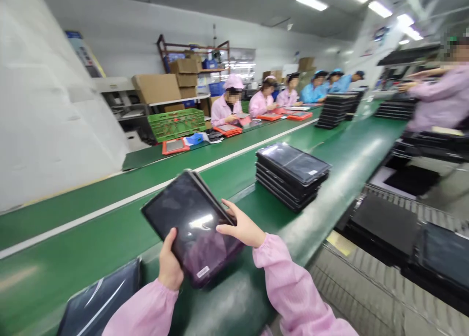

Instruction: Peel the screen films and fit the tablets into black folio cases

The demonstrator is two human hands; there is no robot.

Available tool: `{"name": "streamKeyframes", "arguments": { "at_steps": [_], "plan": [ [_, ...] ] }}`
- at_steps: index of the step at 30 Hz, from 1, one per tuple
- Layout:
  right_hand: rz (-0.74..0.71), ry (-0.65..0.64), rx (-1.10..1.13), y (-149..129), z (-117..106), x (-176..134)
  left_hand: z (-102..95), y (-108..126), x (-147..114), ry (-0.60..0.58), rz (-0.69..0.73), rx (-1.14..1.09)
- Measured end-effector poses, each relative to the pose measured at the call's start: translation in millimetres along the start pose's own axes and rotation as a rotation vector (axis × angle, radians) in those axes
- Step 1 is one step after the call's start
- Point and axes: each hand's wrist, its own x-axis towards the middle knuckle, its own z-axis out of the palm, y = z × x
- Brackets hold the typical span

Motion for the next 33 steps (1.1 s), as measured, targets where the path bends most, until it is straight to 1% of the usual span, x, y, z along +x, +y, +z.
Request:
{"name": "streamKeyframes", "arguments": {
  "at_steps": [1, 2, 3, 5, 7, 9, 10, 12, 13, 15, 17, 18, 19, 20, 22, 24, 25, 27, 28, 29, 30, 33],
  "plan": [
    [-0.004, 0.039, 0.032, -6, 1, -8, 8.3, 5, -5, 0.025, -0.050, -0.025],
    [-0.002, 0.085, 0.092, -9, 6, -16, 16.7, 10, -9, 0.045, -0.054, -0.038],
    [-0.004, 0.134, 0.159, -10, 13, -24, 25.2, 13, -14, 0.069, -0.036, -0.047],
    [0.016, 0.238, 0.419, -9, 30, -34, 41.6, 15, -24, 0.085, 0.022, -0.042],
    [0.003, 0.400, 0.548, -10, 41, -36, 55.4, 13, -36, 0.056, 0.029, 0.000],
    [0.020, 0.530, 0.583, -17, 37, -32, 65.6, 8, -46, -0.019, 0.002, 0.082],
    [0.038, 0.569, 0.592, -23, 29, -29, 69.4, 5, -48, -0.080, -0.014, 0.133],
    [0.062, 0.607, 0.597, -40, 5, -24, 75.7, -1, -45, -0.238, -0.027, 0.232],
    [0.057, 0.627, 0.592, -49, -10, -22, 79.0, -5, -39, -0.312, -0.020, 0.276],
    [0.033, 0.679, 0.583, -70, -42, -18, 86.7, -18, -22, -0.418, 0.015, 0.364],
    [0.004, 0.732, 0.574, -91, -74, -12, 95.6, -39, -3, -0.469, 0.081, 0.523],
    [-0.017, 0.761, 0.569, -101, -89, -8, 99.7, -53, 6, -0.503, 0.124, 0.657],
    [-0.042, 0.791, 0.564, -110, -103, -4, 103.0, -67, 14, -0.541, 0.171, 0.846],
    [-0.071, 0.823, 0.557, -117, -116, 2, 105.0, -82, 19, -0.559, 0.221, 1.090],
    [-0.148, 0.909, 0.531, -128, -138, 14, 104.1, -112, 24, -0.526, 0.234, 1.264],
    [-0.228, 1.013, 0.496, -132, -156, 27, 96.6, -136, 25, -0.501, 0.282, 1.351],
    [-0.257, 1.064, 0.480, -131, -163, 33, 91.1, -146, 25, -0.515, 0.347, 1.401],
    [-0.279, 1.144, 0.459, -126, -176, 43, 79.8, -159, 25, -0.586, 0.596, 1.562],
    [-0.273, 1.171, 0.453, -122, -182, 46, 75.1, -163, 26, -0.612, 0.697, 1.627],
    [-0.258, 1.189, 0.448, -118, -187, 49, 71.6, -165, 27, -0.627, 0.770, 1.679],
    [-0.239, 1.199, 0.442, -113, -191, 51, 69.5, -166, 28, -0.632, 0.802, 1.713],
    [-0.188, 1.183, 0.413, -100, -202, 53, 69.1, -166, 30, -0.624, 0.800, 1.778]
  ]
}}
